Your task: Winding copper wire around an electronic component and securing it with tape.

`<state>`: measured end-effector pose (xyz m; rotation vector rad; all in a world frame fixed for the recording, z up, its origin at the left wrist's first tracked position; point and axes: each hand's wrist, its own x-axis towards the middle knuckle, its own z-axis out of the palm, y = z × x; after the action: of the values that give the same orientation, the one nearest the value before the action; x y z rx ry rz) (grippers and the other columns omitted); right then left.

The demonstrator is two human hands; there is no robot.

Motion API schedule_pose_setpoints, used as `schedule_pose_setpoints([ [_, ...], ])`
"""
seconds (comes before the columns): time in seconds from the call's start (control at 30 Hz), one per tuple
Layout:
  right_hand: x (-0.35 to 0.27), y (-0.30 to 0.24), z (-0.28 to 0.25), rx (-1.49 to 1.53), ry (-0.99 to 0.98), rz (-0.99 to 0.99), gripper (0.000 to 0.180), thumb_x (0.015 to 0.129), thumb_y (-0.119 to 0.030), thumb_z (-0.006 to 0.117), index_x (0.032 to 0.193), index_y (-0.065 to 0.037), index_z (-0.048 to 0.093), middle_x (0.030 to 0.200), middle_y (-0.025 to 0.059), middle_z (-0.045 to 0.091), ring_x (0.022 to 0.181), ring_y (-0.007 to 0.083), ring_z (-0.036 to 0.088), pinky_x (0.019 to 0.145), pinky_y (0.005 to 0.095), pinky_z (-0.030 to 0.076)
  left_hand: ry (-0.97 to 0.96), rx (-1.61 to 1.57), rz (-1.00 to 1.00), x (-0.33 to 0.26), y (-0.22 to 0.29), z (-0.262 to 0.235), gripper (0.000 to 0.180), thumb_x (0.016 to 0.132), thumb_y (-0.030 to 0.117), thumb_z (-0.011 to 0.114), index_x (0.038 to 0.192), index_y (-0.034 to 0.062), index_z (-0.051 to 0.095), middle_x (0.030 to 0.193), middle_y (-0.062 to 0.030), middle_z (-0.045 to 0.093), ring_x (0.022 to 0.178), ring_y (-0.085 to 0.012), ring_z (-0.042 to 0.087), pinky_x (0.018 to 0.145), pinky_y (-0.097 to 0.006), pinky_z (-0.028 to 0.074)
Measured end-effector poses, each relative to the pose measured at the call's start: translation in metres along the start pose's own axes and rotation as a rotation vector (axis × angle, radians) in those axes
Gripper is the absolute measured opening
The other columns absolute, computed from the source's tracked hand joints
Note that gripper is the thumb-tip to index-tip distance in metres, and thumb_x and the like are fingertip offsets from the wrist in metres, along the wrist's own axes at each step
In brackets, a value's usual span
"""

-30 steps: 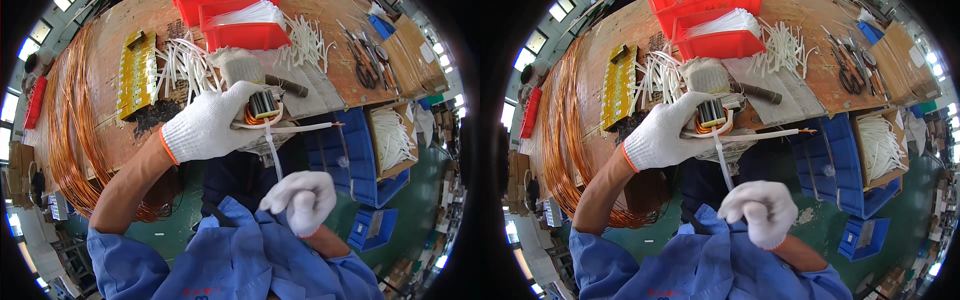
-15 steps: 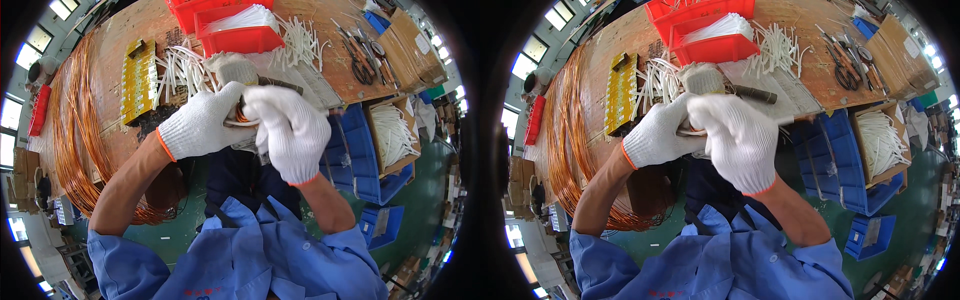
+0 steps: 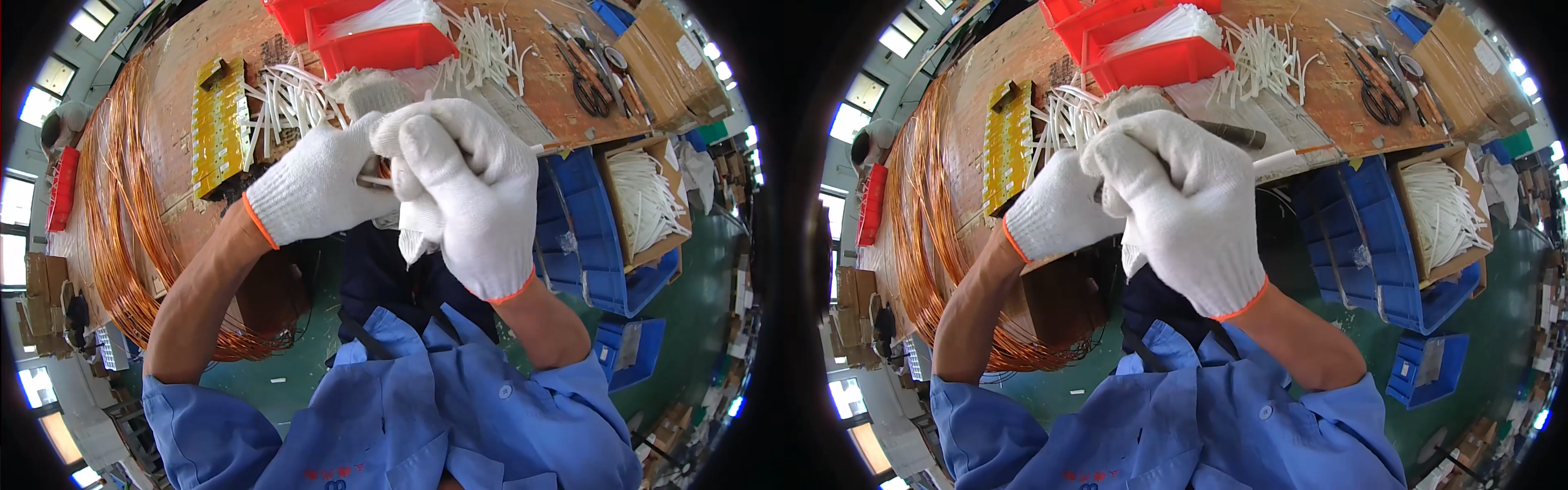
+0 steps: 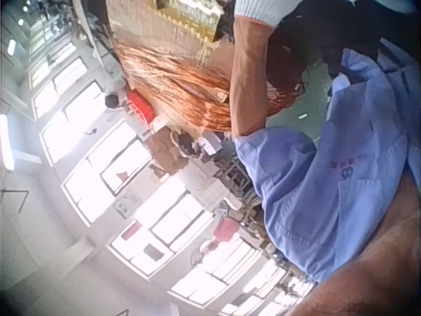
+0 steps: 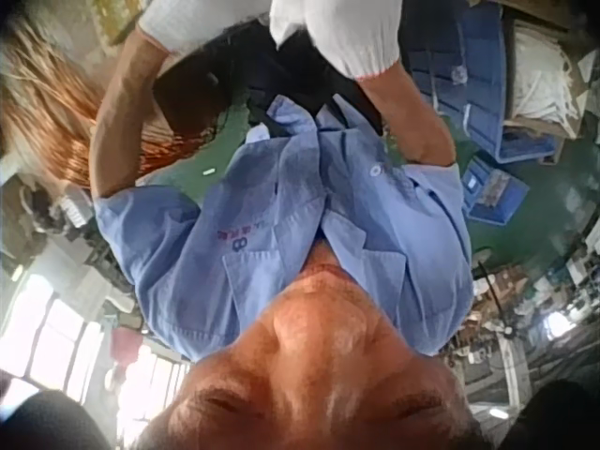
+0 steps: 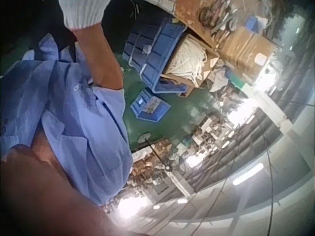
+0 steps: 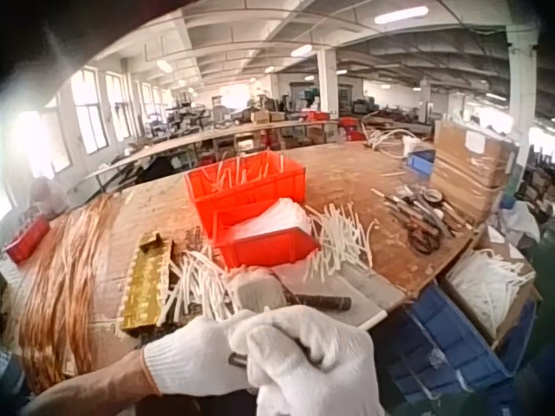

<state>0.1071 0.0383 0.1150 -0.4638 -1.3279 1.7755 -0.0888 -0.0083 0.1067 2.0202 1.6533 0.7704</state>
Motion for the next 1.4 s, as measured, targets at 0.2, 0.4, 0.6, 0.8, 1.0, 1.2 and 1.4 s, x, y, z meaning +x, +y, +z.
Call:
schedule_pose_setpoints([
  [0.2, -0.078, 0.027, -0.037, 0.243, 0.091, 0.353, 0.022, 0.114, -0.010, 0.063, 0.108, 0.008, 0.073, 0.077, 0.0069, 0.069, 0.048, 0.0122, 0.061, 0.045, 0.0282, 0.048, -0.005, 0.122, -0.033, 0.007, 0.006, 0.003, 0.061, 0.089, 0.031, 0.095, 0.135, 0.0025, 0.066, 0.078, -0.0126, 0.065, 0.068, -0.0165, 0.062, 0.070, -0.035, 0.056],
  [0.4, -0.045, -0.002, -0.061, -0.785, 0.032, -0.414, 0.016, 0.105, -0.005, 0.075, 0.121, -0.002, 0.078, 0.099, 0.0100, 0.078, 0.074, 0.0194, 0.074, 0.065, 0.0312, 0.060, -0.001, 0.254, -0.046, -0.001, 0.018, -0.006, 0.073, 0.086, 0.032, 0.097, 0.146, 0.0065, 0.064, 0.072, -0.0073, 0.057, 0.066, -0.0155, 0.056, 0.065, -0.036, 0.051],
  [0.6, -0.044, 0.007, -0.103, -1.407, 0.004, -0.616, 0.035, 0.093, -0.010, 0.086, 0.128, -0.009, 0.079, 0.122, 0.0121, 0.078, 0.097, 0.0314, 0.078, 0.086, 0.0389, 0.064, -0.039, 0.151, -0.125, -0.009, 0.040, -0.023, 0.072, 0.099, 0.046, 0.081, 0.157, 0.0096, 0.060, 0.083, -0.0122, 0.065, 0.076, -0.0234, 0.066, 0.075, -0.039, 0.056],
  [0.8, -0.074, 0.048, -0.122, -0.575, 0.475, -0.269, 0.031, 0.121, -0.015, 0.048, 0.126, 0.003, 0.073, 0.109, 0.0098, 0.077, 0.075, 0.0073, 0.066, 0.067, 0.0239, 0.057, -0.031, 0.196, 0.094, 0.001, 0.050, -0.019, 0.051, 0.116, 0.046, 0.053, 0.135, 0.0020, 0.069, 0.099, -0.0202, 0.074, 0.099, -0.0354, 0.076, 0.090, -0.045, 0.058],
  [1.0, -0.093, 0.205, -0.142, -0.228, -0.148, 0.279, 0.060, 0.122, -0.049, 0.041, 0.113, 0.000, 0.074, 0.104, 0.0081, 0.080, 0.099, 0.0189, 0.076, 0.095, 0.0358, 0.060, -0.140, 0.469, -0.069, 0.043, 0.056, 0.002, 0.051, 0.107, 0.049, 0.066, 0.120, -0.0005, 0.071, 0.094, -0.0237, 0.074, 0.092, -0.0349, 0.078, 0.078, -0.043, 0.061],
  [1.2, -0.053, 0.066, -0.158, -1.620, -0.357, -0.311, 0.045, 0.102, -0.050, 0.071, 0.083, -0.010, 0.072, 0.076, 0.0118, 0.071, 0.078, 0.0329, 0.074, 0.069, 0.0463, 0.057, 0.058, 0.400, -0.138, 0.036, 0.047, 0.015, 0.065, 0.098, 0.057, 0.074, 0.108, -0.0069, 0.069, 0.083, -0.0280, 0.070, 0.080, -0.0427, 0.075, 0.075, -0.051, 0.059],
  [1.4, -0.044, -0.063, -0.047, -1.440, -0.214, -0.963, 0.039, 0.090, -0.035, 0.085, 0.118, -0.010, 0.075, 0.103, 0.0045, 0.070, 0.096, 0.0290, 0.069, 0.082, 0.0431, 0.057, 0.078, 0.379, -0.192, 0.030, 0.062, 0.008, 0.050, 0.097, 0.040, 0.074, 0.105, -0.0100, 0.072, 0.104, -0.0334, 0.072, 0.099, -0.0503, 0.074, 0.089, -0.053, 0.060],
])
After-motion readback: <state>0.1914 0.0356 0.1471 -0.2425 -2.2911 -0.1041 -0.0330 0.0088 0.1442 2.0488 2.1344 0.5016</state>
